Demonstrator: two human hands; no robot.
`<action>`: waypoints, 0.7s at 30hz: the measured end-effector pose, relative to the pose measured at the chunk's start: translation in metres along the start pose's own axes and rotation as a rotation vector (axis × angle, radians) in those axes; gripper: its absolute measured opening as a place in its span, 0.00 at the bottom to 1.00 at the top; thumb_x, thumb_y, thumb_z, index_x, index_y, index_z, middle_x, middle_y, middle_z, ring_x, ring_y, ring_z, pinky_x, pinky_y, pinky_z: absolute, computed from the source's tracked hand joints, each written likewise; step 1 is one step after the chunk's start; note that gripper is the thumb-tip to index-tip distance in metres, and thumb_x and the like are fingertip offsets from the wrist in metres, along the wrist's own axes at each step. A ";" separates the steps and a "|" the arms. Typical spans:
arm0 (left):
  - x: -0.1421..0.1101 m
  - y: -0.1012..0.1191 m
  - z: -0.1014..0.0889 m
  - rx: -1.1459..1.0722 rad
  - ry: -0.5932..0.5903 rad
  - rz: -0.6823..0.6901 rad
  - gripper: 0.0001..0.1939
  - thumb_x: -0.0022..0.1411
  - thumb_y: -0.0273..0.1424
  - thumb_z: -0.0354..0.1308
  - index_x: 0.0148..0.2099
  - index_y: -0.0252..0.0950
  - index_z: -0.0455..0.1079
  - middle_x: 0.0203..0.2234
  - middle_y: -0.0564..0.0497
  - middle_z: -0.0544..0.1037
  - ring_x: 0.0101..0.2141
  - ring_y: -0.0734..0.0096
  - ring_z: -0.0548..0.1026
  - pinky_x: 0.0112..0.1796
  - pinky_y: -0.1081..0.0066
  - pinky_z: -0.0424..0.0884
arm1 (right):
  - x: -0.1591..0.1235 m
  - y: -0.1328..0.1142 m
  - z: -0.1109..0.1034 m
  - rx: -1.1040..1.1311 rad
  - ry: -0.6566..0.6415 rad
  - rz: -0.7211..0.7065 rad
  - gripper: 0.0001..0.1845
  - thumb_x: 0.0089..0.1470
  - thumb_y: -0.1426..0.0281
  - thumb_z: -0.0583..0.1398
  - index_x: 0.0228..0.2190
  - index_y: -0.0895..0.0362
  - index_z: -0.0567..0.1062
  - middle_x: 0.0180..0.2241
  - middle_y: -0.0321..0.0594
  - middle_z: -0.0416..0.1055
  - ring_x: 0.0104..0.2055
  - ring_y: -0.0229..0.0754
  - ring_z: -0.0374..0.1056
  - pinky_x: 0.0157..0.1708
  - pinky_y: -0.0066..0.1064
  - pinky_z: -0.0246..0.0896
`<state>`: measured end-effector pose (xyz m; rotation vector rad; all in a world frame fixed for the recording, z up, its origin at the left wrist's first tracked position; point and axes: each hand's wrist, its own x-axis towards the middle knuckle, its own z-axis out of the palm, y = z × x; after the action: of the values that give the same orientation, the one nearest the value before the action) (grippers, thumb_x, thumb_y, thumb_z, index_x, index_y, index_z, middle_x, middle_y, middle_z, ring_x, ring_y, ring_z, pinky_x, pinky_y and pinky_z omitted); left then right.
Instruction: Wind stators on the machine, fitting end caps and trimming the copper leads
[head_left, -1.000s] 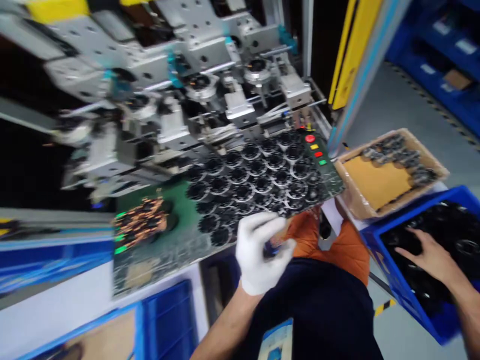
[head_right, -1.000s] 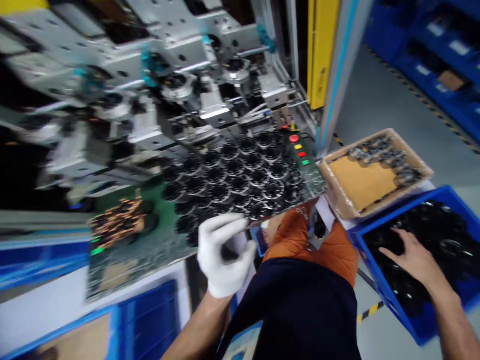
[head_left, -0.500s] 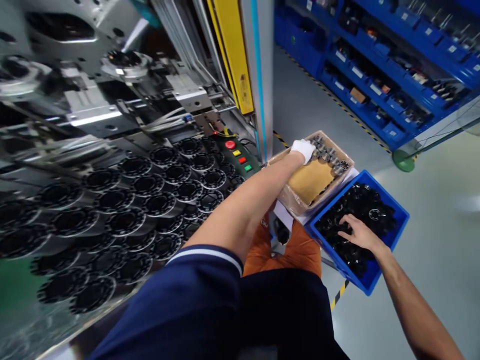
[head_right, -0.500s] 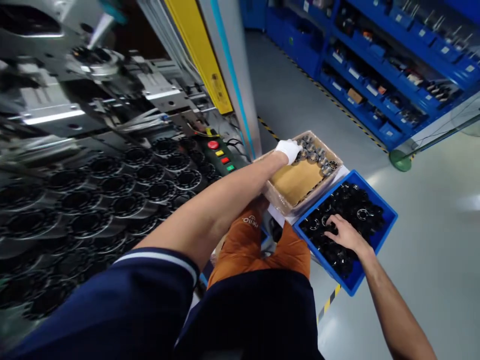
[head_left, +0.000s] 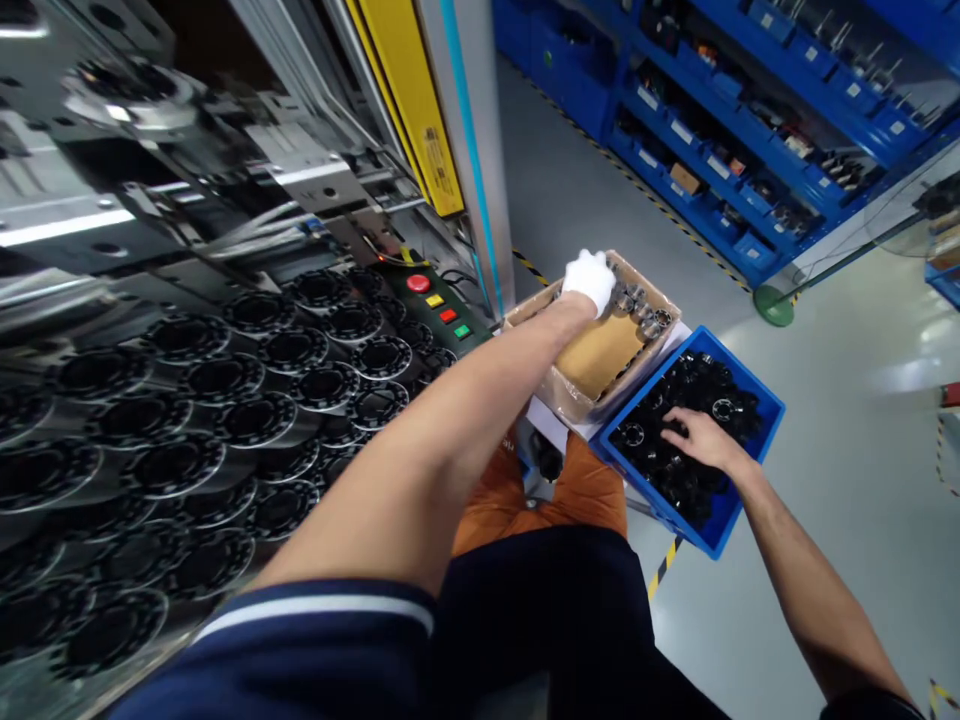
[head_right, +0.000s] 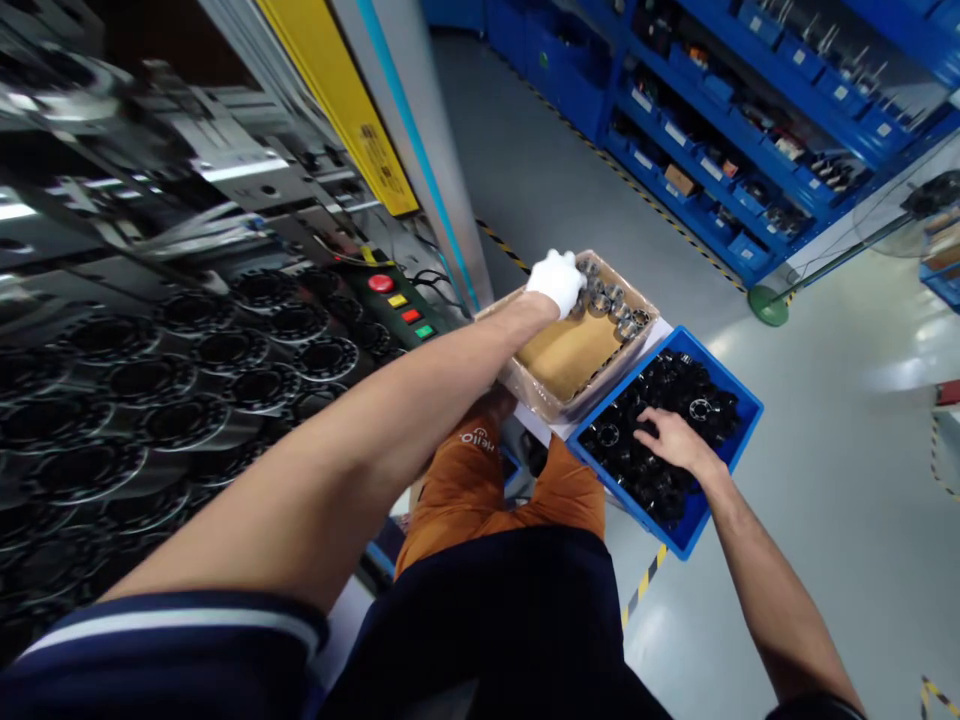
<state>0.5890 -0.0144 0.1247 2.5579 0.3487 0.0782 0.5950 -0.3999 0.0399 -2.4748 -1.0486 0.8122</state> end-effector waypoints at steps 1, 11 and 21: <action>-0.009 0.002 -0.006 -0.041 0.023 -0.006 0.21 0.76 0.36 0.68 0.66 0.34 0.75 0.67 0.36 0.76 0.66 0.43 0.76 0.66 0.39 0.75 | -0.004 -0.001 -0.002 0.070 0.066 0.006 0.20 0.75 0.54 0.67 0.55 0.57 0.80 0.51 0.44 0.80 0.48 0.46 0.79 0.52 0.45 0.81; -0.210 0.030 -0.010 -1.497 -0.169 -0.130 0.28 0.79 0.51 0.47 0.65 0.39 0.73 0.51 0.39 0.86 0.42 0.51 0.86 0.31 0.59 0.78 | -0.074 -0.091 0.012 0.607 0.523 -0.233 0.26 0.65 0.44 0.71 0.44 0.50 0.72 0.46 0.40 0.81 0.39 0.42 0.77 0.38 0.33 0.77; -0.326 0.050 0.020 -1.319 0.136 -0.038 0.42 0.54 0.52 0.83 0.66 0.48 0.74 0.52 0.45 0.83 0.50 0.50 0.84 0.54 0.52 0.84 | -0.108 -0.220 0.009 0.333 0.563 -0.787 0.20 0.55 0.66 0.81 0.33 0.52 0.76 0.52 0.48 0.85 0.45 0.48 0.83 0.41 0.37 0.84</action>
<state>0.2883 -0.1513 0.1397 1.2418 0.2554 0.3388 0.4084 -0.3309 0.1833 -1.6261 -1.3566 0.0262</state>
